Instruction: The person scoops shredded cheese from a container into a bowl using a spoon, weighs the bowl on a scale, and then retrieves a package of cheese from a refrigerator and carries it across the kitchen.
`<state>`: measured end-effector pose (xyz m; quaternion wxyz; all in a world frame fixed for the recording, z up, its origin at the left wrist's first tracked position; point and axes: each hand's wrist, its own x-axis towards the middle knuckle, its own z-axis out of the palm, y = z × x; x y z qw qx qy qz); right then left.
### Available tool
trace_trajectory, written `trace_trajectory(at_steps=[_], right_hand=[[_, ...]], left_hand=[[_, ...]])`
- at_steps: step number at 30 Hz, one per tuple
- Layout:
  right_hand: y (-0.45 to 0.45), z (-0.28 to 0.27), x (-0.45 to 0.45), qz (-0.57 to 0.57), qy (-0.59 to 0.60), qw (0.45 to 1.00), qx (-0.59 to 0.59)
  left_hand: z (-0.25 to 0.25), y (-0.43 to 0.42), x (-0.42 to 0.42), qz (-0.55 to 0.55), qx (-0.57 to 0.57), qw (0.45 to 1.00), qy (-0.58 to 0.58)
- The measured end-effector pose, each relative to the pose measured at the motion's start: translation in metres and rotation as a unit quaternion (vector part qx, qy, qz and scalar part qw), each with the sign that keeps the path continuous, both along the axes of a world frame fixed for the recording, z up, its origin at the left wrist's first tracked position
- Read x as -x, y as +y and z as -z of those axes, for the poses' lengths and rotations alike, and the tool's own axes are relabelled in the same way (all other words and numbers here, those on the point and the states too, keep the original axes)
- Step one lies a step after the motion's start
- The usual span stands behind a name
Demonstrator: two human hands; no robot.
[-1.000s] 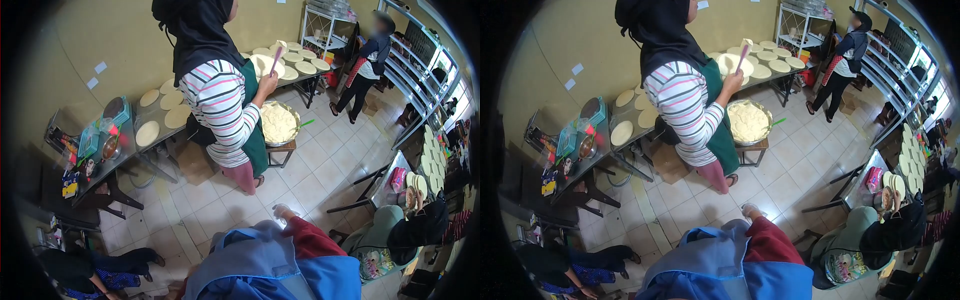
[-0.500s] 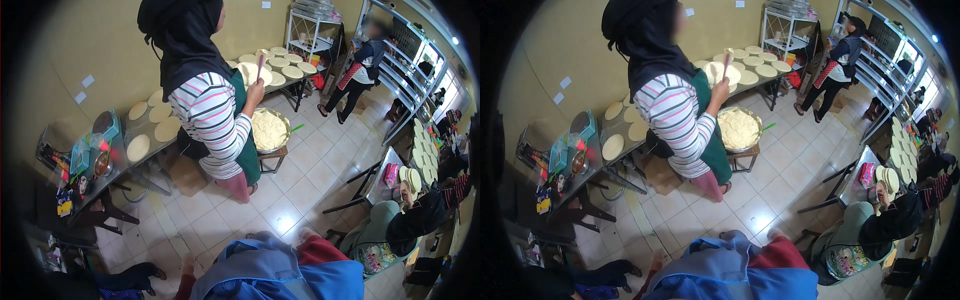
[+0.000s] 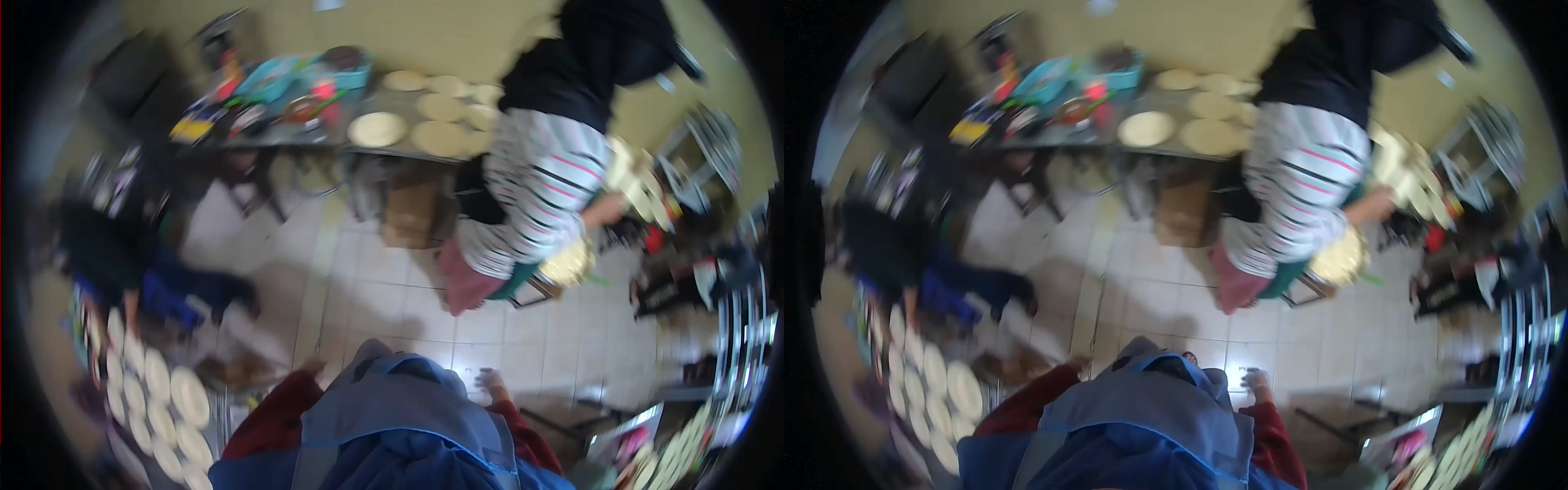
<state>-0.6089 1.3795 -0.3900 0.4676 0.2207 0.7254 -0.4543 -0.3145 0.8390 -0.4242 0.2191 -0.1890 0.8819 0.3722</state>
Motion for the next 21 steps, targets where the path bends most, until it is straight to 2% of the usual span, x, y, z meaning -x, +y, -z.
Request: trace_trajectory(at_steps=[1, 2, 3, 4, 7, 9, 10, 11, 12, 14, 15, 16, 17, 18, 19, 20, 21], right_hand=[[-0.004, -0.005, 0.0, 0.002, -0.005, 1.0, -0.001], [-0.002, -0.007, -0.005, -0.017, 0.003, 0.999, 0.032], [-0.011, -0.006, 0.005, -0.046, 0.002, 0.998, 0.032], [-0.021, -0.003, 0.017, -0.119, 0.034, 0.991, 0.043], [-0.065, 0.011, 0.045, -0.319, 0.126, 0.937, 0.074], [-0.099, 0.016, 0.051, -0.435, 0.179, 0.877, 0.098], [-0.137, -0.013, 0.065, -0.543, 0.14, 0.828, 0.005], [-0.152, -0.006, 0.077, -0.579, 0.195, 0.791, 0.038], [-0.163, 0.023, 0.096, -0.61, 0.248, 0.749, 0.071], [-0.196, 0.056, 0.129, -0.614, 0.22, 0.757, 0.041], [-0.217, 0.065, 0.142, -0.612, 0.194, 0.767, 0.014], [-0.235, 0.067, 0.149, -0.608, 0.167, 0.776, -0.012], [-0.253, 0.059, 0.153, -0.531, 0.123, 0.838, -0.016], [-0.282, 0.029, 0.162, -0.533, 0.122, 0.837, -0.016], [-0.309, -0.001, 0.158, -0.376, -0.002, 0.925, -0.061], [-0.365, -0.05, 0.151, -0.199, -0.127, 0.966, -0.104], [-0.365, -0.029, 0.156, -0.2, -0.128, 0.965, -0.107]], left_hand=[[-0.001, -0.004, -0.006, -0.227, -0.147, 0.962, 0.038], [0.029, 0.011, -0.013, -0.262, -0.145, 0.953, 0.039], [-0.038, 0.008, 0.015, -0.112, 0.025, 0.991, -0.075], [-0.041, 0.008, 0.011, -0.136, 0.021, 0.988, -0.073], [-0.033, 0.001, -0.012, -0.032, 0.167, 0.984, -0.045], [0.01, -0.002, -0.051, -0.105, 0.117, 0.987, -0.011], [0.021, -0.006, -0.062, -0.157, 0.072, 0.985, 0.023], [0.018, -0.01, -0.062, -0.165, 0.071, 0.983, 0.025], [0.004, -0.011, -0.061, -0.149, 0.094, 0.984, -0.022], [-0.018, -0.015, -0.063, -0.113, 0.134, 0.977, -0.123], [-0.014, -0.041, -0.069, -0.035, 0.14, 0.983, -0.11], [-0.021, -0.051, -0.07, -0.039, 0.138, 0.983, -0.112], [-0.029, -0.055, -0.072, -0.131, 0.171, 0.976, -0.015], [-0.037, -0.065, -0.072, -0.221, 0.204, 0.95, 0.081], [-0.038, -0.087, -0.069, -0.305, 0.045, 0.95, 0.054], [-0.027, -0.105, -0.069, -0.306, 0.045, 0.95, 0.053], [-0.012, -0.121, -0.07, -0.366, 0.008, 0.924, 0.111]])
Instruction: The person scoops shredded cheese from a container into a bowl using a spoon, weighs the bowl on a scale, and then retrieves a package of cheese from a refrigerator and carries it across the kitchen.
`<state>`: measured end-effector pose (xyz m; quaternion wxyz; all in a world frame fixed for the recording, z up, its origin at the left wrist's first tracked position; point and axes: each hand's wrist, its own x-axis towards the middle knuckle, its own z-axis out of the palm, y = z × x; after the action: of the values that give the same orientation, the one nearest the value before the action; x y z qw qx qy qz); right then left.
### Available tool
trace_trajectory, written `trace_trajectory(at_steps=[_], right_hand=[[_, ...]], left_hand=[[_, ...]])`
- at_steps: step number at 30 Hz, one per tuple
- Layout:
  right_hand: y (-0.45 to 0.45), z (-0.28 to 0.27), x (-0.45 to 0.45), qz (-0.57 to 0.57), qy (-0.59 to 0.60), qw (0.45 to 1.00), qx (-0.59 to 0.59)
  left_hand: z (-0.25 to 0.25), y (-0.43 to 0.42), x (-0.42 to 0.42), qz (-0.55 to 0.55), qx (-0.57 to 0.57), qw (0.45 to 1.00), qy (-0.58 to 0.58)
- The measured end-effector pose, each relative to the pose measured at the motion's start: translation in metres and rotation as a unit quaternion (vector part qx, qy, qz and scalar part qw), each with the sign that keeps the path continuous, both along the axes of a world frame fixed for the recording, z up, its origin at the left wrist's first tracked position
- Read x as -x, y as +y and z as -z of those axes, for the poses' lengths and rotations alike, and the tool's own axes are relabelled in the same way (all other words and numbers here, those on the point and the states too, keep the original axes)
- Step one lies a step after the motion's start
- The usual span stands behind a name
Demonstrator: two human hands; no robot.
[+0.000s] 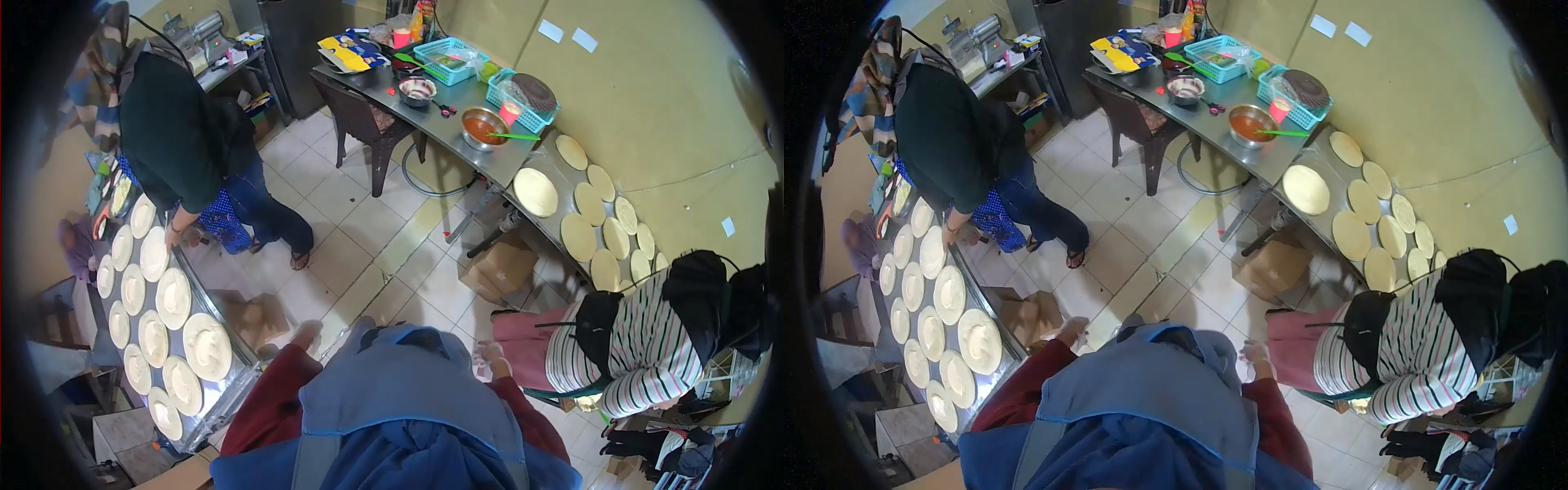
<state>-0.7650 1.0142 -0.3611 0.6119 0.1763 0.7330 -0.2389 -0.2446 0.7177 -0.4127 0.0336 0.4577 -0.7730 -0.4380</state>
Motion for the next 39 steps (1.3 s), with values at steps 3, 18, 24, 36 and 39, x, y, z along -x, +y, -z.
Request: trace_trajectory(at_steps=[3, 18, 24, 36, 39], right_hand=[[-0.024, 0.083, 0.033, -0.38, 0.079, 0.909, 0.15], [-0.251, 0.115, 0.111, -0.312, 0.083, 0.926, 0.198], [-0.427, 0.085, 0.146, -0.277, -0.044, 0.914, 0.294], [-0.539, 0.054, 0.151, -0.428, 0.128, 0.871, 0.205], [-0.494, 0.154, 0.18, -0.457, -0.039, 0.833, 0.309]], left_hand=[[-0.001, -0.027, -0.007, -0.009, -0.011, 0.997, 0.074], [-0.006, -0.148, 0.04, -0.406, -0.349, 0.804, 0.259], [-0.027, -0.24, 0.075, -0.421, -0.303, 0.816, 0.256], [-0.011, -0.384, 0.115, -0.374, -0.219, 0.877, 0.209], [-0.031, -0.433, 0.124, -0.292, -0.144, 0.941, 0.091]])
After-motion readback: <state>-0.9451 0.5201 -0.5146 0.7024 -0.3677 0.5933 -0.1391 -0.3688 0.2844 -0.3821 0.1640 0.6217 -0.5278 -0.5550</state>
